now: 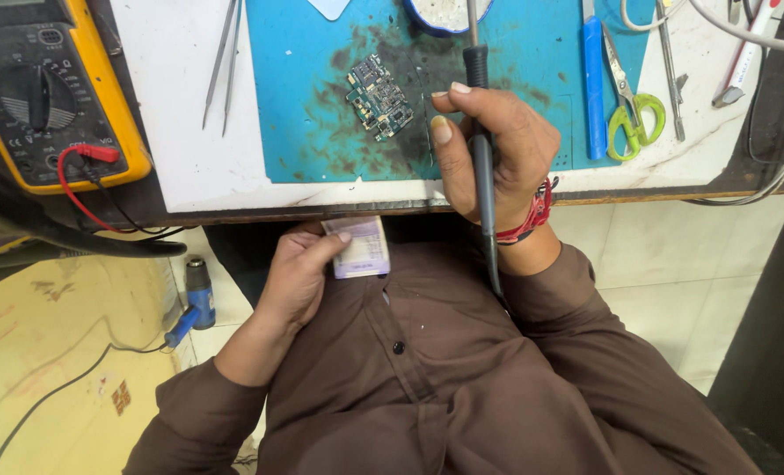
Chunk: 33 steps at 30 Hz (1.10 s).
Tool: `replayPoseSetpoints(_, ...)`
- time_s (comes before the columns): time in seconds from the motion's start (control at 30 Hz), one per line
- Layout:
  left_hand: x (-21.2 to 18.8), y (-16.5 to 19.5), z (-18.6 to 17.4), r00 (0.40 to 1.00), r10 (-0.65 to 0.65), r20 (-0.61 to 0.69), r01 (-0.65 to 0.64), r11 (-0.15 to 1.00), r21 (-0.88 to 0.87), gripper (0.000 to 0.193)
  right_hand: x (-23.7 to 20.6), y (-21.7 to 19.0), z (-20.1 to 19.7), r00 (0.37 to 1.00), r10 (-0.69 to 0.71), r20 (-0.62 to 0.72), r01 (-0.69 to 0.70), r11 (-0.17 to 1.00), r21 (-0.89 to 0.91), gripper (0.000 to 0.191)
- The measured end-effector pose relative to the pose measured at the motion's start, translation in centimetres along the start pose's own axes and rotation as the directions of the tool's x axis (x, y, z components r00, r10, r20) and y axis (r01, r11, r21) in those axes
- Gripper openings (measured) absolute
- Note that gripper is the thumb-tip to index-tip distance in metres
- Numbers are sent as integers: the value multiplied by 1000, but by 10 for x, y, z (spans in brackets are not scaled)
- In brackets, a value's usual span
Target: The person uses a soldering iron to apply solder to multiple points on a small circuit board while holding it with their left hand. They occasionally use tweezers to adjust components and dip the iron tip into a small container. The work continues on the same board throughout the clip.
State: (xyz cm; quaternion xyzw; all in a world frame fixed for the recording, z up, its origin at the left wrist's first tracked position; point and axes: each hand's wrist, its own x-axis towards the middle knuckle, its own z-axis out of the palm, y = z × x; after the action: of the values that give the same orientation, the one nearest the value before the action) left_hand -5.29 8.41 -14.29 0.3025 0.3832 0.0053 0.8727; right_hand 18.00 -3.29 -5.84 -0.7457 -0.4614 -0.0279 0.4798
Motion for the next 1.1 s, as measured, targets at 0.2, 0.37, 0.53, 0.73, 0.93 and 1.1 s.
replayPoseSetpoints(0.2,0,-9,-11,988,89,-128,-116,968,-223,17,1,0,1,1000,-17,-4,17,1000,-26,28)
replayPoseSetpoints(0.37,-12,2,-2,962,150,-229,-238,870,-431,9,1,0,0,1000,0,4,0,1000,-1,28)
replayPoseSetpoints(0.53,-15,1,14,979,50,-197,-138,876,-463,19,1,0,1,1000,-12,7,12,1000,-7,28)
replayPoseSetpoints(0.73,7,-7,13,1000,-24,11,25,996,-90,17,4,0,1,1000,-26,-7,26,1000,-17,28)
replayPoseSetpoints(0.93,8,6,9,1000,-25,-17,26,991,130,23,2,-2,0,1000,-15,2,15,1000,-13,29)
replayPoseSetpoints(1.1,25,6,13,987,146,68,-160,919,359,22,3,-2,0,1000,-10,13,10,1000,8,29)
